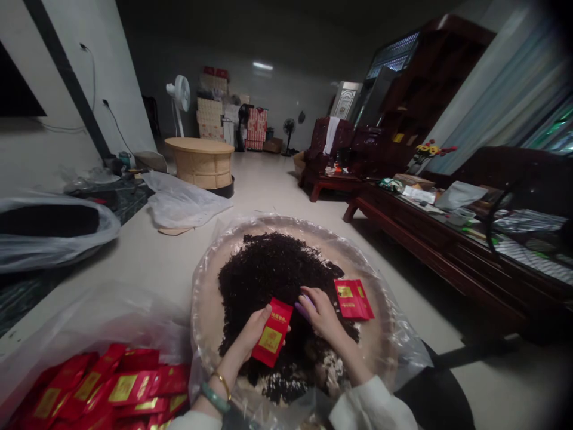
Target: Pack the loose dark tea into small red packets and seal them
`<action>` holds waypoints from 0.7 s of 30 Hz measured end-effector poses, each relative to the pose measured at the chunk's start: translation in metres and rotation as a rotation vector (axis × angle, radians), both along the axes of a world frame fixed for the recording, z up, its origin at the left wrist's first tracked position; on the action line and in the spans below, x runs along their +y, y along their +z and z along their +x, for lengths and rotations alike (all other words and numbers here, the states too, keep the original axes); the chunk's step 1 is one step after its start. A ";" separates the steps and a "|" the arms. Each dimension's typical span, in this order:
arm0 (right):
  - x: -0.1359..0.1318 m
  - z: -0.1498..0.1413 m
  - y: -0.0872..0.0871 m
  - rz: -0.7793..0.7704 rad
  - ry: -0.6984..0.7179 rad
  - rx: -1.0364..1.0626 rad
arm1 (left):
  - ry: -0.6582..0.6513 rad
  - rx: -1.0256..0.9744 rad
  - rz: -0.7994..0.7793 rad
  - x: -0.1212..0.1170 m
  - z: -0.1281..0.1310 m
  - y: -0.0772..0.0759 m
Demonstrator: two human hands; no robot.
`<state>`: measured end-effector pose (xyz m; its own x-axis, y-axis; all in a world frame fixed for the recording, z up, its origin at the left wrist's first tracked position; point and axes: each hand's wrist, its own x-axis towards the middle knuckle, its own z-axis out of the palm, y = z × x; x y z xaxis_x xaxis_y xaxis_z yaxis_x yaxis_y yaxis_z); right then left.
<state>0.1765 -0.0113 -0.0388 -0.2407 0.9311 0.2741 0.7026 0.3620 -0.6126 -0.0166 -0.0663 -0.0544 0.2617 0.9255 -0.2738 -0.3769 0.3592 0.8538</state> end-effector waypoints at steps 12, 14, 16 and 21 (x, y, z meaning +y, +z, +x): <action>-0.003 -0.051 0.006 0.122 0.327 -0.094 | -0.134 0.016 -0.021 -0.001 0.000 -0.002; -0.005 -0.049 0.008 0.045 0.302 -0.024 | -0.149 0.001 -0.049 -0.001 0.000 -0.004; -0.007 -0.048 0.011 -0.097 0.280 0.056 | -0.151 0.001 -0.069 -0.001 0.000 -0.005; -0.007 -0.033 0.020 -0.298 0.224 0.247 | -0.118 -0.053 -0.074 0.003 -0.001 -0.006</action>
<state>0.1433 -0.0179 -0.0189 -0.4062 0.9106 0.0756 0.4471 0.2703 -0.8527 -0.0178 -0.0637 -0.0602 0.3835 0.8652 -0.3230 -0.3722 0.4649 0.8033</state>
